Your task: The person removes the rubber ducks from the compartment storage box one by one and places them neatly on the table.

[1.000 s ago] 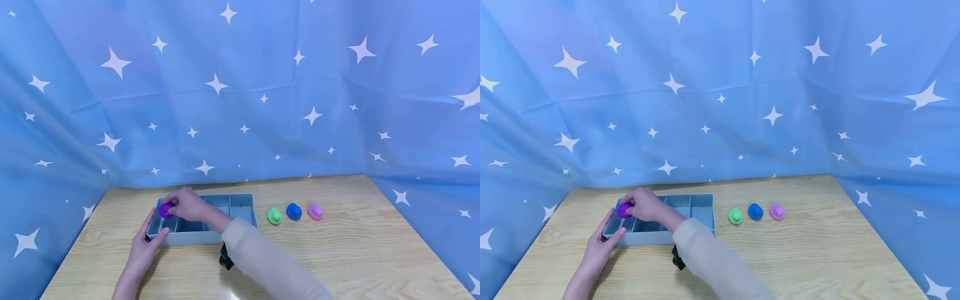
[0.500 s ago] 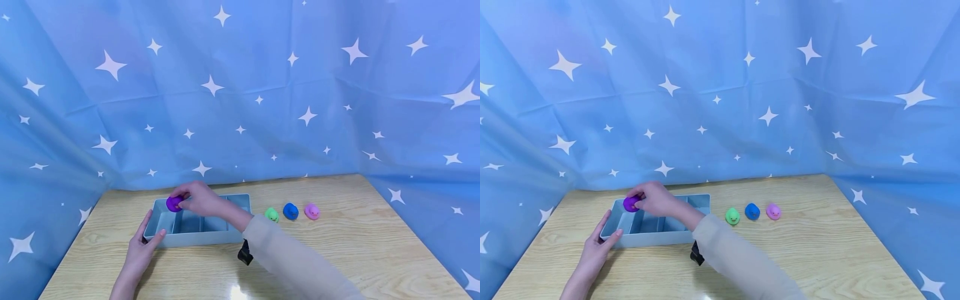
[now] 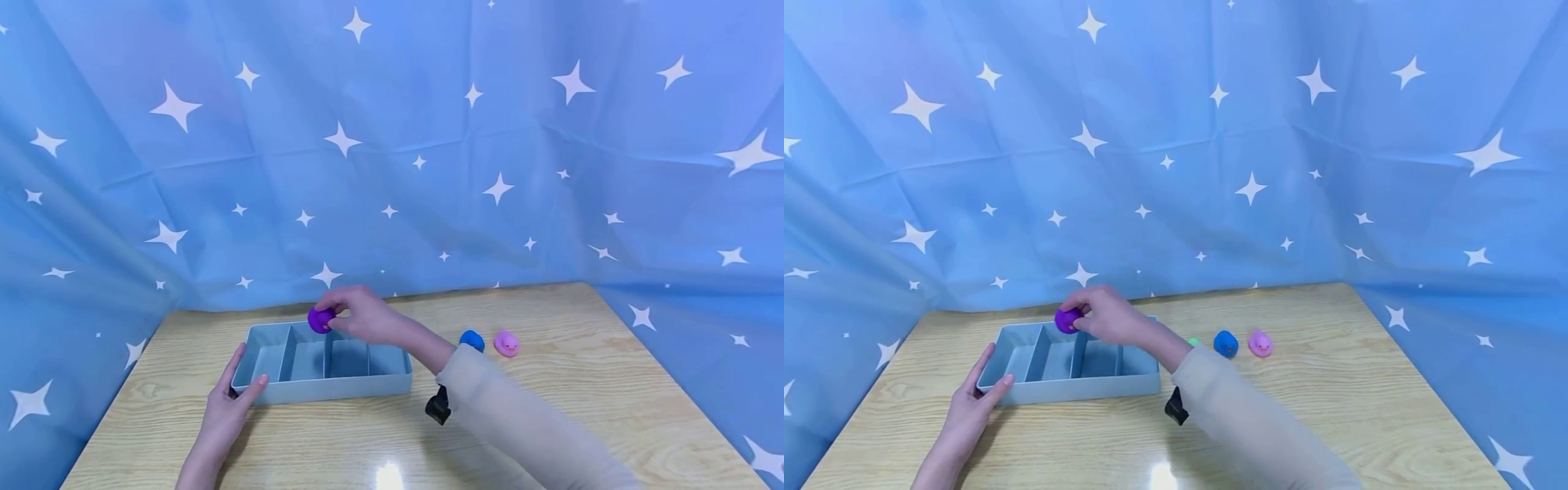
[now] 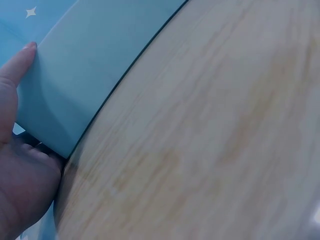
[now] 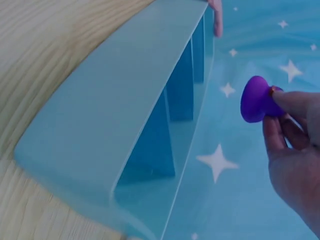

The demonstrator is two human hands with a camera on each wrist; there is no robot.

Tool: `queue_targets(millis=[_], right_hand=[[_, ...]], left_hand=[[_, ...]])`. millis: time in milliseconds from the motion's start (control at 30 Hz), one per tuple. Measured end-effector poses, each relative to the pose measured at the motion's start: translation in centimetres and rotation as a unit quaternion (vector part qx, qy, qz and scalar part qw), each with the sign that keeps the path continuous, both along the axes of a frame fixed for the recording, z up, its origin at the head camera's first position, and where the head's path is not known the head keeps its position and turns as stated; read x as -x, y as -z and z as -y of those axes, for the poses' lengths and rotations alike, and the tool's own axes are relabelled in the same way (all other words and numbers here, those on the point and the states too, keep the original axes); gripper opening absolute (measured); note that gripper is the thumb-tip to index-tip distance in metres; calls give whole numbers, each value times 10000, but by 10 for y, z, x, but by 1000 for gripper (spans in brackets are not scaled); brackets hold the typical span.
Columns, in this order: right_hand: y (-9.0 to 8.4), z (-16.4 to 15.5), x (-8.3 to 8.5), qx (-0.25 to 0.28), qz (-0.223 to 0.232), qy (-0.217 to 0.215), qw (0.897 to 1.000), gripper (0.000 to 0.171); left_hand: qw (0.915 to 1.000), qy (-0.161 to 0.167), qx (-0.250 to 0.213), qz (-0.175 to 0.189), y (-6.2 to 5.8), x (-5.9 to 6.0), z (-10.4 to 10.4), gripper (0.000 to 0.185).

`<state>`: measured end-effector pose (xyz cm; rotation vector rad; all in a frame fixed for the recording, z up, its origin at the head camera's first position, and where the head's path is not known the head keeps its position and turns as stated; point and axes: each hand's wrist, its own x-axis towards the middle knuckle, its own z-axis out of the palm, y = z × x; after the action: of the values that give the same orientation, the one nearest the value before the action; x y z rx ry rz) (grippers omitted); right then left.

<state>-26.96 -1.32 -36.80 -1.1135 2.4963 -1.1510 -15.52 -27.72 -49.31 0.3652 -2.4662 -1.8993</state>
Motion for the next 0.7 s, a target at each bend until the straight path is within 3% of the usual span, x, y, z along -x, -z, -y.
queue_targets(millis=[700], right_hand=[[10, -75, 11, 35, -380, 237, 9990, 29]], left_hand=[[10000, 33, 72, 18, 1, 0, 1, 91]])
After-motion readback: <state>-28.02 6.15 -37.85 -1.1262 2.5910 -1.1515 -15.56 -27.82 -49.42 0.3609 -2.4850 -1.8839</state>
